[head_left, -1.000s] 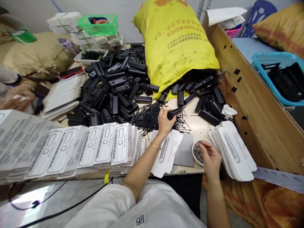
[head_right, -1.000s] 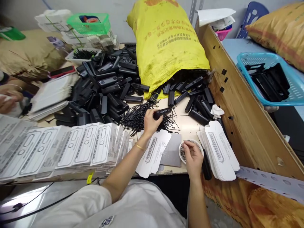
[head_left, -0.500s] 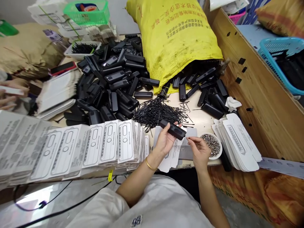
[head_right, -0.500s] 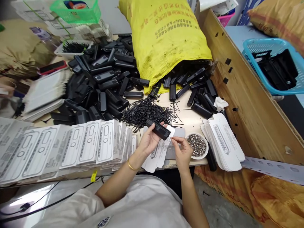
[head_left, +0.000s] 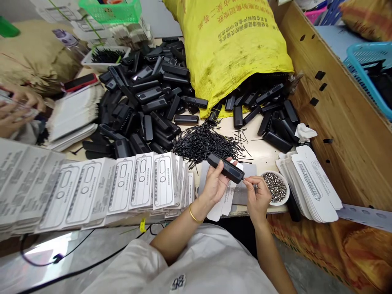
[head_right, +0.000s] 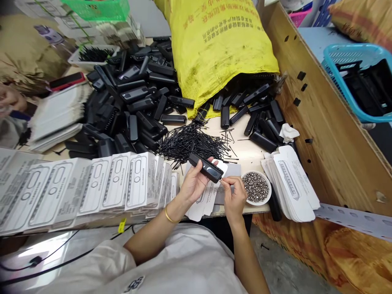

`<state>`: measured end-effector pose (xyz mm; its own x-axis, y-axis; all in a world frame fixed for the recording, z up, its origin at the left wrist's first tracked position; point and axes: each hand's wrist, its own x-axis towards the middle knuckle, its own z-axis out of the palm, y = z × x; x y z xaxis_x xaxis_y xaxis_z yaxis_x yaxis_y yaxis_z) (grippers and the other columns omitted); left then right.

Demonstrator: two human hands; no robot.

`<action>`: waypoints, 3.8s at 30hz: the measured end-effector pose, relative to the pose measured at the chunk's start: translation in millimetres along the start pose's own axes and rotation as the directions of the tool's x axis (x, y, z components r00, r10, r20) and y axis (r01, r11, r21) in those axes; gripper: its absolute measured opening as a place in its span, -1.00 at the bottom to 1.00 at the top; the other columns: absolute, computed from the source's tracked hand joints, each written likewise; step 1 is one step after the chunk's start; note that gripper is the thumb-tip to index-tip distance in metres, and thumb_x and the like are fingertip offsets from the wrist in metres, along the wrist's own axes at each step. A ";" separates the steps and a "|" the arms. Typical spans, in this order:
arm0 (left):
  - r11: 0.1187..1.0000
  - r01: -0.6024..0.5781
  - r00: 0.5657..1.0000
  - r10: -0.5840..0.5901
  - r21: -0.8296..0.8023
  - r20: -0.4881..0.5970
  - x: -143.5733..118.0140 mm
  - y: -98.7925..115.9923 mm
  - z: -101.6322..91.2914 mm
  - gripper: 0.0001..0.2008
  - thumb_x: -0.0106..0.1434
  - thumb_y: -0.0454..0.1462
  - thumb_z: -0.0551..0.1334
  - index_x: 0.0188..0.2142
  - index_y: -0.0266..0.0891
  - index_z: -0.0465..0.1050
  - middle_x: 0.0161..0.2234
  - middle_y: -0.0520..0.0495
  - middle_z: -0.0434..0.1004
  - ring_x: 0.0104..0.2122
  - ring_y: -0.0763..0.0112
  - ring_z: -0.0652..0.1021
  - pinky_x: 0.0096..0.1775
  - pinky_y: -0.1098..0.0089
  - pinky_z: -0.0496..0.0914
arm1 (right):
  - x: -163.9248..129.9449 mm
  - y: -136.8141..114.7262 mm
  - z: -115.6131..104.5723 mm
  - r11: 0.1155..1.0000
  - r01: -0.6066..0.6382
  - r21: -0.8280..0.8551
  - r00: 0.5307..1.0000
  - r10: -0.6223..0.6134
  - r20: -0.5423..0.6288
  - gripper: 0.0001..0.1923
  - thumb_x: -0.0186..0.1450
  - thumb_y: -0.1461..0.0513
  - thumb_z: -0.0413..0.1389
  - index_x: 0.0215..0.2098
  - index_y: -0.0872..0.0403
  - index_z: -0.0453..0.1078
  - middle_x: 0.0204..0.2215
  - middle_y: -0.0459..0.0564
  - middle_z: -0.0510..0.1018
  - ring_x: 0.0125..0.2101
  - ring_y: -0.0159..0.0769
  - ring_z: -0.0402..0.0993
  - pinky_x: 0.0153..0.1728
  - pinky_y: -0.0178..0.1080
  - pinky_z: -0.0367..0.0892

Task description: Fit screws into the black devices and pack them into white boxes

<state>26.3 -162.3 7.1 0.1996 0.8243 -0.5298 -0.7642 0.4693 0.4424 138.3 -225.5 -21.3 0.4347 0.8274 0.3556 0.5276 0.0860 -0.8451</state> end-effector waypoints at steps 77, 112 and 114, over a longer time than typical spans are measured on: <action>0.551 -0.338 0.909 -0.019 0.763 0.416 -7.9 20.6 -40.8 -0.24 0.16 -0.02 0.31 0.27 -0.17 0.13 0.12 -0.31 0.31 0.11 0.04 0.40 0.11 0.05 0.30 | 127.1 -10.0 6.5 0.990 0.138 0.040 0.646 -0.121 0.754 -0.85 0.19 0.24 0.18 -0.47 0.02 0.27 -0.42 -0.13 0.51 -0.33 -0.30 0.42 -0.22 -0.22 0.28; 0.469 -0.314 0.915 -0.083 0.825 0.396 -32.3 7.8 -48.0 -0.11 0.22 -0.15 0.27 0.38 -0.16 -0.24 0.28 -0.24 0.20 0.19 0.13 0.35 0.21 0.10 0.20 | 15.7 -18.1 27.2 0.595 -0.644 0.481 0.763 0.456 0.458 -0.67 0.15 -0.05 0.19 -0.40 0.03 0.33 -0.50 -0.12 0.49 -0.52 -0.37 0.38 -0.47 -0.29 0.37; 0.489 -0.296 0.919 -0.088 0.820 0.384 -30.6 8.6 -49.0 -0.09 0.23 -0.13 0.26 0.39 -0.14 -0.30 0.16 -0.21 0.38 0.07 0.17 0.47 0.15 0.10 0.28 | 7.9 -19.2 27.7 0.640 -0.578 0.506 0.815 0.432 0.386 -0.63 0.21 -0.08 0.13 -0.41 0.05 0.37 -0.40 -0.04 0.56 -0.40 -0.30 0.48 -0.33 -0.23 0.43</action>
<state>-16.4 -199.0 -8.4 0.4858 0.8381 -0.2480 0.0699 0.2455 0.9669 111.4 -205.2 -13.4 0.3007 0.9258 -0.2292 -0.2830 -0.1429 -0.9484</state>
